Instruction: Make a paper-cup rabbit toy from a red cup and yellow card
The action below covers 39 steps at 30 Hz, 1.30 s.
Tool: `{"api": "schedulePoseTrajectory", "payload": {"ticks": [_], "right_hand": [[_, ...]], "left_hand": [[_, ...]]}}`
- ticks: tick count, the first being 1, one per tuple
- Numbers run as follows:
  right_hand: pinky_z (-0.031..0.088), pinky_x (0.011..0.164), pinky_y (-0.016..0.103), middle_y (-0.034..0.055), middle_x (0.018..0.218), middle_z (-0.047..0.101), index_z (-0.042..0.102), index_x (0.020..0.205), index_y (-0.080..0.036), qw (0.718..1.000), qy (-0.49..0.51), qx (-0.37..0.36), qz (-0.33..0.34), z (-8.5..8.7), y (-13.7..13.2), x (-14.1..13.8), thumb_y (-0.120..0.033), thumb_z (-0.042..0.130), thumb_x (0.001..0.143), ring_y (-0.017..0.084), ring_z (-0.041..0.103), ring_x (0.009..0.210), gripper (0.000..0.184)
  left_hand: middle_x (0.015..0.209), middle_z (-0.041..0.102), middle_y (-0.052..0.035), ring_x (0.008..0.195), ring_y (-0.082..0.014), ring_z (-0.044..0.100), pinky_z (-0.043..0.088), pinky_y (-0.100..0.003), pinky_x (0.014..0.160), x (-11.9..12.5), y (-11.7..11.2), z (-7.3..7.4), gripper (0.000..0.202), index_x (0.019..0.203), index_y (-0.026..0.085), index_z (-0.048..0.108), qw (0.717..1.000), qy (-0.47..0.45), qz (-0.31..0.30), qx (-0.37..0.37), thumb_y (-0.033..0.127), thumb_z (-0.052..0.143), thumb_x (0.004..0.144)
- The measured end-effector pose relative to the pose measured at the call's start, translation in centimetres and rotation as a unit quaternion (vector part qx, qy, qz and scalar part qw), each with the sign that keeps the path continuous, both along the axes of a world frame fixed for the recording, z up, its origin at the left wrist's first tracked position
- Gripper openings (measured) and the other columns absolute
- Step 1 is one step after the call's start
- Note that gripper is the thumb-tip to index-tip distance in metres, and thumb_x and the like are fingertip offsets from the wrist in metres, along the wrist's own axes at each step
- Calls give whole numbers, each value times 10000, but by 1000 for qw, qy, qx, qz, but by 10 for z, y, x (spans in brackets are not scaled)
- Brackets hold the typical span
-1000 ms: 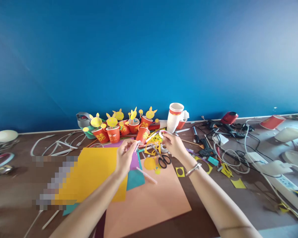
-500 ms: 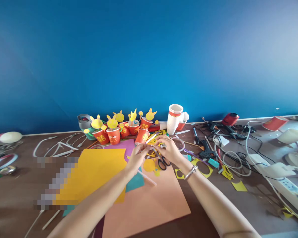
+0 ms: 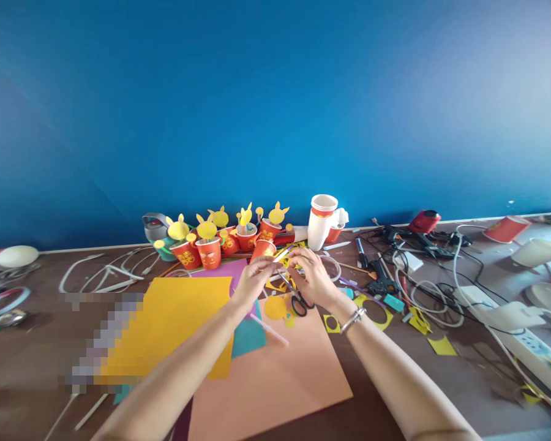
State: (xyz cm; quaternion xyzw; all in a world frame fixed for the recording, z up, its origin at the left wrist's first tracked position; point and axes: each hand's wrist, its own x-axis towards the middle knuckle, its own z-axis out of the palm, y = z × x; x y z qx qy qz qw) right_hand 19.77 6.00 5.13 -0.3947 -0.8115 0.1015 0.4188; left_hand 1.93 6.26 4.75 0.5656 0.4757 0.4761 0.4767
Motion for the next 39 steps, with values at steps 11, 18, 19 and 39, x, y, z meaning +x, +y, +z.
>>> {"api": "schedulePoseTrajectory", "payload": {"ticks": [11,18,19,39], "right_hand": [[446,854,374,87,947,578,529,764,-206,991,119,-49,-23,-7,15,11,-224,471,884,223,550,961,135],[475,771,329,98,1032,574,563,788,-187,976,191,-102,-38,1,17,21,-297,518,873,202,575,920,146],[476,770,326,101,1056,567,570,788,-186,974,196,-103,-41,4,15,23,-302,523,871,207,572,945,150],[457,791,340,86,991,625,580,740,-188,972,193,-118,-65,9,7,17,-278,560,841,202,591,901,137]], "left_hand": [[1157,618,-276,1136,-444,544,338,-559,951,-11,52,0,927,1420,61,266,891,432,137,8,424,671,669],[1356,501,-173,1252,-342,479,422,-453,959,-14,16,-1,932,1466,213,183,954,269,79,103,373,680,693],[1326,523,-166,1215,-324,513,441,-446,943,-14,8,-2,955,1473,219,154,965,238,50,101,387,687,699],[1218,581,-129,1051,-263,608,536,-389,830,0,-26,-6,926,1460,230,205,991,93,-16,90,354,725,705]]}}
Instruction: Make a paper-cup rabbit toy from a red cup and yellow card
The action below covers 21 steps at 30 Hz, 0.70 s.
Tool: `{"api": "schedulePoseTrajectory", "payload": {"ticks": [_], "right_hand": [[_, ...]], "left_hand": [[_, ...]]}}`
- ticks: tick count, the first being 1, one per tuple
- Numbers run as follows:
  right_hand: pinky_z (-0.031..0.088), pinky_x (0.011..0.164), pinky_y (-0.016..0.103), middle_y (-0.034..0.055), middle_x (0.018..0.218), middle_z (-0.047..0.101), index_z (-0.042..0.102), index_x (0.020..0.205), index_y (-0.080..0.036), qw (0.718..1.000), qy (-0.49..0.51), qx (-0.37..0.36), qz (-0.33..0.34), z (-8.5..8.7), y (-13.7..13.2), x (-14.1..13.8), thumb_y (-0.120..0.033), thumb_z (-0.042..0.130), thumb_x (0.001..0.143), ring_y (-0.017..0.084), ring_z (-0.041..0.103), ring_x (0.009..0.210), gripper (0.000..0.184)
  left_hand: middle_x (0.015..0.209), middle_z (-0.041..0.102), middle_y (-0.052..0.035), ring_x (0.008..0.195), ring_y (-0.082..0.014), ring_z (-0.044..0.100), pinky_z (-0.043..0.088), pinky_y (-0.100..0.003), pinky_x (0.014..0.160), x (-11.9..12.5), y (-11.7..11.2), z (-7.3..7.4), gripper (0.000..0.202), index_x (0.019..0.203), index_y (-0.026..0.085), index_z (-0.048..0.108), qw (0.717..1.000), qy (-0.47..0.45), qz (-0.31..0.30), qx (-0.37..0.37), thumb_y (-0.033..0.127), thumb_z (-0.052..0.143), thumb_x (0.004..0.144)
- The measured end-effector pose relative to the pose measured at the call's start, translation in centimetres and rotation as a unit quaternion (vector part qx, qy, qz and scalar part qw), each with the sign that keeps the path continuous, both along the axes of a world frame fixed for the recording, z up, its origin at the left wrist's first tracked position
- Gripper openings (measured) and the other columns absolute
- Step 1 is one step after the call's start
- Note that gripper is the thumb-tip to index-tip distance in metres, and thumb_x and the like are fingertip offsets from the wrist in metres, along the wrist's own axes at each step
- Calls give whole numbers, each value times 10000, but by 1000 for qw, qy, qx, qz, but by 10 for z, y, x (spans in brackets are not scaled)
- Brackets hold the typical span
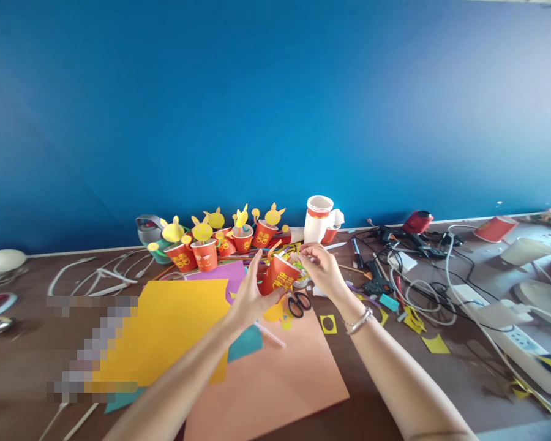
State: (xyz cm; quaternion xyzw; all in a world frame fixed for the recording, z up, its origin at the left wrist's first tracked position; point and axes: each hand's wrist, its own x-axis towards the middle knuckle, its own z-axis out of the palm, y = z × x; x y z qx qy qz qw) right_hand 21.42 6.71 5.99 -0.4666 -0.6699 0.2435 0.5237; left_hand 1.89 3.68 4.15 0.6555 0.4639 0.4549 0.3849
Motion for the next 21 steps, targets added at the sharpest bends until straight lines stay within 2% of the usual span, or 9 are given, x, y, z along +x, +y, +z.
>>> {"api": "schedulePoseTrajectory", "payload": {"ticks": [9,14,19,21], "right_hand": [[467,761,322,85,997,637,608,734,-182,1000,-9,2,-14,5,-3,0,-342,610,813,197,604,871,179],[479,718,314,75,884,673,614,806,-184,998,-28,-37,-33,10,-8,1,-455,621,793,210,625,833,271],[482,629,274,67,850,698,655,905,-178,991,30,-119,44,14,-9,2,-493,610,797,196,641,763,336],[473,595,263,60,787,693,674,892,-165,987,58,-135,64,14,-8,1,-484,624,785,181,630,700,340]], "left_hand": [[1251,549,-121,1057,-252,593,521,-398,846,1,-3,2,930,1462,247,188,1000,22,7,7,379,718,710],[1255,544,-125,1074,-250,580,521,-385,846,2,-4,5,924,1464,238,188,1000,14,1,-2,366,713,715],[1242,544,-125,1060,-241,588,527,-378,838,3,-4,4,924,1460,234,191,1000,10,-9,-8,366,718,713],[1238,540,-118,1057,-238,591,528,-379,843,2,-5,2,921,1461,242,184,1000,15,-15,1,365,716,719]]}}
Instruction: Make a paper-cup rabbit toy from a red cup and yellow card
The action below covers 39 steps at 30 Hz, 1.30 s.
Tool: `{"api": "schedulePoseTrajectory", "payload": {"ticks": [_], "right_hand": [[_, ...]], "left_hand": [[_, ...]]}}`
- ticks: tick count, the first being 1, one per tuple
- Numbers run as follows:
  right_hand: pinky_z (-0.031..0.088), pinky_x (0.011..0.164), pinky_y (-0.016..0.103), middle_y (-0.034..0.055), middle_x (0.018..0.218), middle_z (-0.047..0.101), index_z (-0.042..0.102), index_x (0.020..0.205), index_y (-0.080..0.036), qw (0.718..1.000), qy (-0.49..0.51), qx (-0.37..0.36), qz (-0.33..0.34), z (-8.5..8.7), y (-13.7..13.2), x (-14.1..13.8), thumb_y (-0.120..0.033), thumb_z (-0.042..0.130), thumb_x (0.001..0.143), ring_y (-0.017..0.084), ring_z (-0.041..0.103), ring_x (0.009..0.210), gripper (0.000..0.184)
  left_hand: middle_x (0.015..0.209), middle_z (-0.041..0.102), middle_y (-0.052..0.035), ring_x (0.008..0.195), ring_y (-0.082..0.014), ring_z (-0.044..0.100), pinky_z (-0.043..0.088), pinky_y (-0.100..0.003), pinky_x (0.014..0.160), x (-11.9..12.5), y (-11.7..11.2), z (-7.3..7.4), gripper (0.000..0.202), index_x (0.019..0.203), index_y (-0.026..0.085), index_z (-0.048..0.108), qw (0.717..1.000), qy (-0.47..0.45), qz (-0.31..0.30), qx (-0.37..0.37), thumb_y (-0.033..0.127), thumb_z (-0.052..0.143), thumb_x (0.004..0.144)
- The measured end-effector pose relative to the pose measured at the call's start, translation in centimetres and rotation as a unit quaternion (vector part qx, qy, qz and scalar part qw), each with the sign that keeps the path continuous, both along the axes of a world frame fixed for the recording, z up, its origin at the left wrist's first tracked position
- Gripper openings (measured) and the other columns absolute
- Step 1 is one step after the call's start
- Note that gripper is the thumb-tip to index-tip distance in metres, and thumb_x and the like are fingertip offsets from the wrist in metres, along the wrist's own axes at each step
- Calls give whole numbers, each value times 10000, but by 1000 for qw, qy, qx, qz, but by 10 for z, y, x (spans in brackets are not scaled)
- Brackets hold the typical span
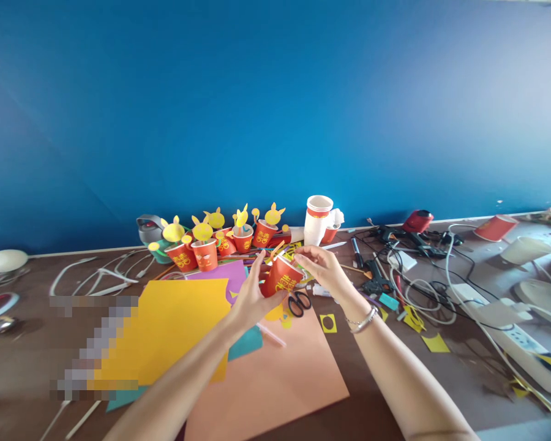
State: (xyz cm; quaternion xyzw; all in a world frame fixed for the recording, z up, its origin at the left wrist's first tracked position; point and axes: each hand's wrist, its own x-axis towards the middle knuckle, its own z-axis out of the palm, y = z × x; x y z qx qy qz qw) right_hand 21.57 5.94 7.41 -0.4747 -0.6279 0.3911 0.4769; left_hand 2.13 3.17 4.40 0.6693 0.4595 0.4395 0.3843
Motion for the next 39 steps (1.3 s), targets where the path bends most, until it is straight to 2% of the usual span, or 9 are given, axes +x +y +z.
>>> {"api": "schedulePoseTrajectory", "payload": {"ticks": [4,9,11,14,16,22,27,33,39], "right_hand": [[433,533,245,43,683,658,683,765,-154,1000,25,4,0,-6,2,-2,-460,652,765,146,573,597,307],[417,523,235,29,649,623,663,713,-156,999,32,19,-2,-7,0,-1,-455,655,772,138,550,597,305],[438,552,236,41,723,657,688,809,-153,999,29,-5,40,-1,-1,3,-464,655,776,155,587,658,314],[487,667,258,68,950,697,684,1043,-169,994,34,-33,96,6,-1,13,-449,651,794,191,635,833,376],[500,713,275,79,1018,695,685,1071,-174,994,31,-26,106,6,2,18,-415,665,790,203,639,886,371],[506,719,297,69,1002,699,668,1152,-206,992,-20,39,118,0,7,26,-329,675,788,177,631,815,384],[515,751,306,75,959,707,730,974,-181,988,-50,52,139,1,5,27,-293,664,782,203,645,865,232],[512,719,299,58,832,698,723,878,-163,985,-59,41,154,10,-2,27,-302,685,761,182,639,768,185],[512,666,286,51,852,690,712,1032,-182,985,-15,6,175,9,-3,27,-306,710,737,178,633,760,320]], "left_hand": [[1251,528,-109,1097,-247,572,515,-396,880,1,-4,-2,914,1466,263,174,999,25,-2,30,338,709,728],[1294,502,-109,1105,-245,564,506,-400,898,3,-7,-3,922,1465,276,173,999,35,2,39,305,712,719],[1278,510,-108,1082,-240,575,516,-393,875,3,-5,-3,918,1461,272,183,999,20,5,27,318,716,715],[1245,528,-113,1047,-237,584,526,-387,842,2,-2,1,908,1452,255,209,1000,-11,11,1,335,723,709],[1234,534,-118,1053,-243,577,523,-391,845,1,-1,4,908,1449,248,224,999,-27,5,-16,339,732,702],[1204,543,-116,1098,-279,550,529,-386,843,-6,4,7,923,1423,270,304,993,-63,-65,-81,350,792,643],[1163,540,-100,1068,-275,569,528,-396,840,-12,9,5,917,1409,294,334,982,-84,-113,-129,347,807,625],[1159,548,-80,1073,-278,581,506,-422,879,-15,11,5,907,1386,332,377,953,-153,-187,-182,311,827,598],[1149,578,-91,1071,-286,595,512,-447,869,-15,11,8,872,1374,331,406,943,-179,-216,-178,334,820,607]]}}
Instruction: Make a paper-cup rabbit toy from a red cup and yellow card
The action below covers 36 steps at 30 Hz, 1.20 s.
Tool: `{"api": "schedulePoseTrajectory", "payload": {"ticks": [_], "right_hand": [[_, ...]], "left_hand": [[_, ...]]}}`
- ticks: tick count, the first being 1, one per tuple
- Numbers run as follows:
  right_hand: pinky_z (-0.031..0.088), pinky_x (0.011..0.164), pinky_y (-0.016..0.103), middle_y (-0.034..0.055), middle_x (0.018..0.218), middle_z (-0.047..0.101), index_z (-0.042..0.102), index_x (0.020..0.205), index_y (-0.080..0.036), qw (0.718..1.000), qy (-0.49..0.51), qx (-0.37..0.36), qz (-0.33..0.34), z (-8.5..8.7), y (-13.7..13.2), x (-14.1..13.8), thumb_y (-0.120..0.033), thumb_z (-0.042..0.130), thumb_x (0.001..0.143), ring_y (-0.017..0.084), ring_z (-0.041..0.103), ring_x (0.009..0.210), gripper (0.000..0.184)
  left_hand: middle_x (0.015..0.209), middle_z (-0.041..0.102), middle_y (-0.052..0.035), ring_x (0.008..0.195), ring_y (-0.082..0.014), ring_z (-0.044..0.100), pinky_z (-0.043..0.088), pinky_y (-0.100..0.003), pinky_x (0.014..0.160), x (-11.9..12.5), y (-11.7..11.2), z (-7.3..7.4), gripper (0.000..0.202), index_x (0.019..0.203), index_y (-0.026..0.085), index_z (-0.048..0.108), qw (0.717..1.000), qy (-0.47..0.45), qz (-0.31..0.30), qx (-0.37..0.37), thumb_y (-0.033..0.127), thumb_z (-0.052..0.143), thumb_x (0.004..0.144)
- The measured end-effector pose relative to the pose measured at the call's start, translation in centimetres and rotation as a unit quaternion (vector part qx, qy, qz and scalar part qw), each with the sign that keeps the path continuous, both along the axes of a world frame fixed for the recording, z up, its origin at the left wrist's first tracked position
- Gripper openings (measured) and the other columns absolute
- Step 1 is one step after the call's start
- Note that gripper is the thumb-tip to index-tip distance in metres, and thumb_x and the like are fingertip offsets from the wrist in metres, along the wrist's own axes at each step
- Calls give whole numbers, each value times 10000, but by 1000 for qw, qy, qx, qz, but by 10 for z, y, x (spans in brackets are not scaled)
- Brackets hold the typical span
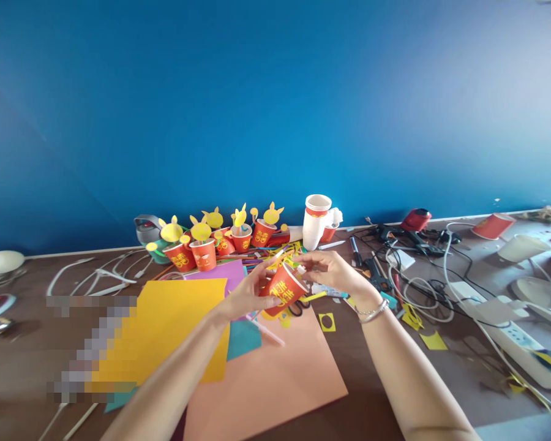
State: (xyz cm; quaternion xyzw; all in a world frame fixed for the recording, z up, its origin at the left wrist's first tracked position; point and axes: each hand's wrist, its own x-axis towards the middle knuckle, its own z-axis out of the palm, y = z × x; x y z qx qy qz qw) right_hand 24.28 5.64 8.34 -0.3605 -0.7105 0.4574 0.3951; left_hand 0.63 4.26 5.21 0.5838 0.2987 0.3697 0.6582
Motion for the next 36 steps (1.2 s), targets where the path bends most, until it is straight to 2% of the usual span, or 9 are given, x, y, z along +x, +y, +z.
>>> {"api": "schedulePoseTrajectory", "payload": {"ticks": [4,6,9,11,15,25,28,32,36], "right_hand": [[503,616,266,48,786,665,733,945,-161,1000,-9,-12,7,-1,0,1,-304,721,732,163,612,706,257],[505,628,262,47,815,664,710,1040,-170,1000,10,-19,18,0,0,1,-315,727,730,163,612,733,343],[499,633,257,52,864,675,658,1145,-181,999,32,-38,14,0,2,0,-361,718,744,163,614,757,443],[480,593,246,53,817,679,697,1023,-161,999,22,-38,-23,-2,3,-3,-398,703,754,158,609,711,358],[454,563,247,47,726,675,712,781,-146,997,1,4,-83,-9,5,-7,-407,662,781,155,600,651,265],[498,723,320,72,874,707,718,848,-187,996,16,47,-71,-7,3,-13,-441,604,837,213,642,815,279],[498,731,320,67,837,695,710,808,-195,994,19,64,-91,-5,1,-18,-444,600,837,212,638,808,274],[483,765,307,81,999,680,682,996,-203,986,24,91,-138,-4,0,-22,-436,591,841,210,616,896,295],[421,565,263,55,732,664,680,800,-158,977,26,34,-208,-5,0,-24,-443,634,787,154,556,631,289]], "left_hand": [[1175,578,-99,1067,-283,602,517,-446,872,0,0,-1,899,1395,334,378,1000,8,-9,20,367,816,611],[1164,581,-104,1056,-281,605,527,-439,857,0,0,-1,920,1416,332,342,999,22,3,35,386,807,624],[1179,568,-104,1061,-265,591,528,-423,859,2,-1,-2,939,1440,333,282,992,67,61,89,391,788,651],[1223,542,-107,1075,-249,572,515,-414,886,3,-4,-3,933,1448,321,256,978,110,105,143,383,772,673],[1306,493,-130,1108,-250,548,476,-415,943,7,-9,-7,893,1458,270,223,932,199,161,256,375,725,727],[1364,449,-176,1251,-316,454,433,-469,991,14,-14,-13,863,1475,213,109,763,337,278,477,370,632,807],[1345,459,-187,1256,-321,447,433,-467,989,15,-14,-17,869,1478,195,83,736,340,291,509,343,625,815],[1319,488,-199,1194,-323,498,440,-469,961,16,-9,-21,878,1478,171,80,712,335,329,522,349,626,813],[1284,518,-212,1161,-336,515,432,-477,945,15,-5,-23,849,1465,142,141,683,342,375,525,361,629,806]]}}
